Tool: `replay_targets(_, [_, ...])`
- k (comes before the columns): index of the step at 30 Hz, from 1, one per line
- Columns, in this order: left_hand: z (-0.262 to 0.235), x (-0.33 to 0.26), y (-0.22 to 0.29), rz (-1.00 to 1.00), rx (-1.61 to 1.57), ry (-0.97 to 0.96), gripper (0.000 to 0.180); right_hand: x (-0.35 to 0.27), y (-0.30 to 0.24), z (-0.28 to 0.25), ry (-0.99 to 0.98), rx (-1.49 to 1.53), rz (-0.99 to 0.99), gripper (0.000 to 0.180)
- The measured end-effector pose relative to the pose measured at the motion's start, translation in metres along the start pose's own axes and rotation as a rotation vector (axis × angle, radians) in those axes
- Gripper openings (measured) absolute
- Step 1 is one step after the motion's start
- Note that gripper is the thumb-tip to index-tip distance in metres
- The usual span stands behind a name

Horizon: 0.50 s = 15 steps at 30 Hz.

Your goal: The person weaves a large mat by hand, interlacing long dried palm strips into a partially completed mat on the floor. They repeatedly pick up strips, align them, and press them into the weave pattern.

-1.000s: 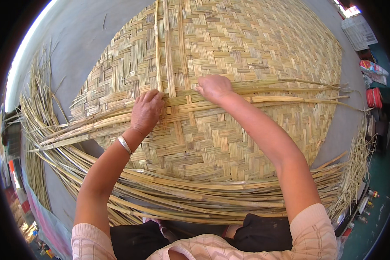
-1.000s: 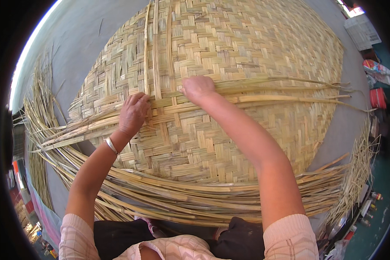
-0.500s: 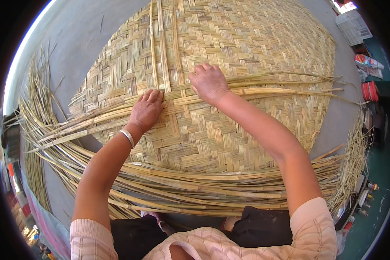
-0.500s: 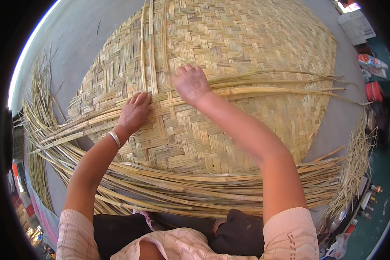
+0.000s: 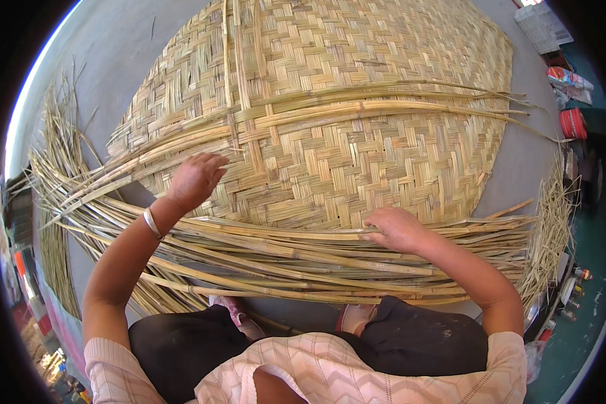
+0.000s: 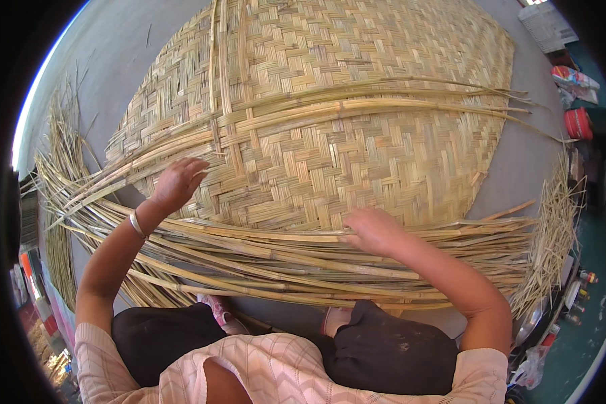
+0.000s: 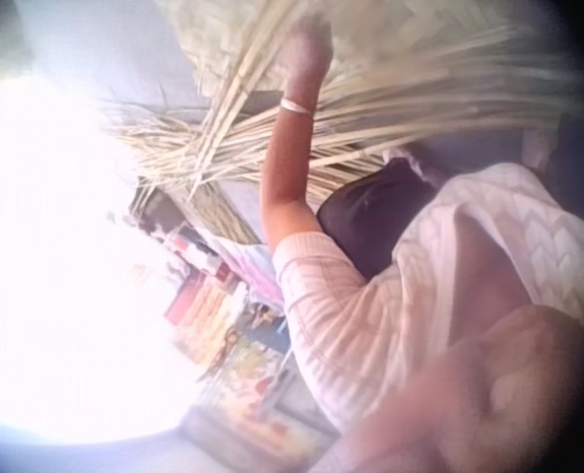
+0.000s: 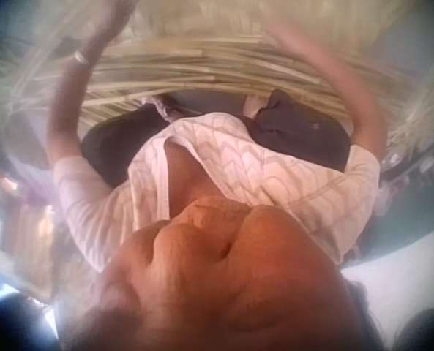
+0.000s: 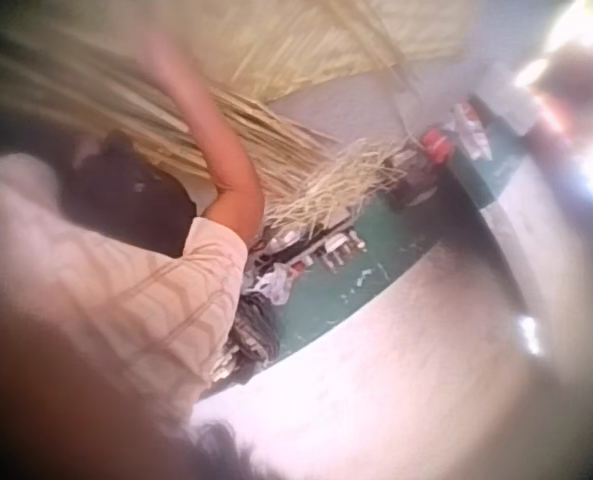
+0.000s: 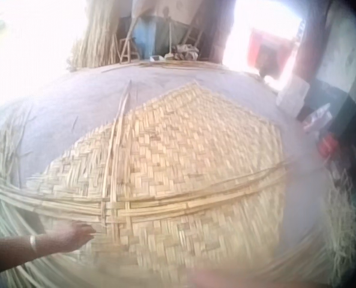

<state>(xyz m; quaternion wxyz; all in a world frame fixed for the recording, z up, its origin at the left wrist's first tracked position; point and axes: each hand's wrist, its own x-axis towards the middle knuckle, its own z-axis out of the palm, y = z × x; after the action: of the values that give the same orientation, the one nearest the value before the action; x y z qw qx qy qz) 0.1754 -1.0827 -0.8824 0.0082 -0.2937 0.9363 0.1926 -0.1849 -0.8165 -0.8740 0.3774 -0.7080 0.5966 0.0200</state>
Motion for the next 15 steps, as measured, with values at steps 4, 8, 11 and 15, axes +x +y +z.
replay_targets(4, [0.016,-0.036,0.021,0.013,-0.151,-0.225,0.022,-0.021,0.008,0.022,0.013,0.031,0.083,0.027])
replay_targets(8, [0.03,-0.049,0.04,0.03,-0.242,-0.358,0.023,-0.022,0.02,0.031,0.022,-0.005,0.087,0.022])
replay_targets(11, [0.031,-0.044,0.047,0.023,-0.198,-0.396,0.025,-0.018,0.021,0.032,0.018,-0.03,0.084,0.017])
replay_targets(15, [0.03,-0.036,0.047,-0.062,-0.215,-0.545,0.032,-0.016,0.016,0.023,0.063,-0.032,0.095,0.016])
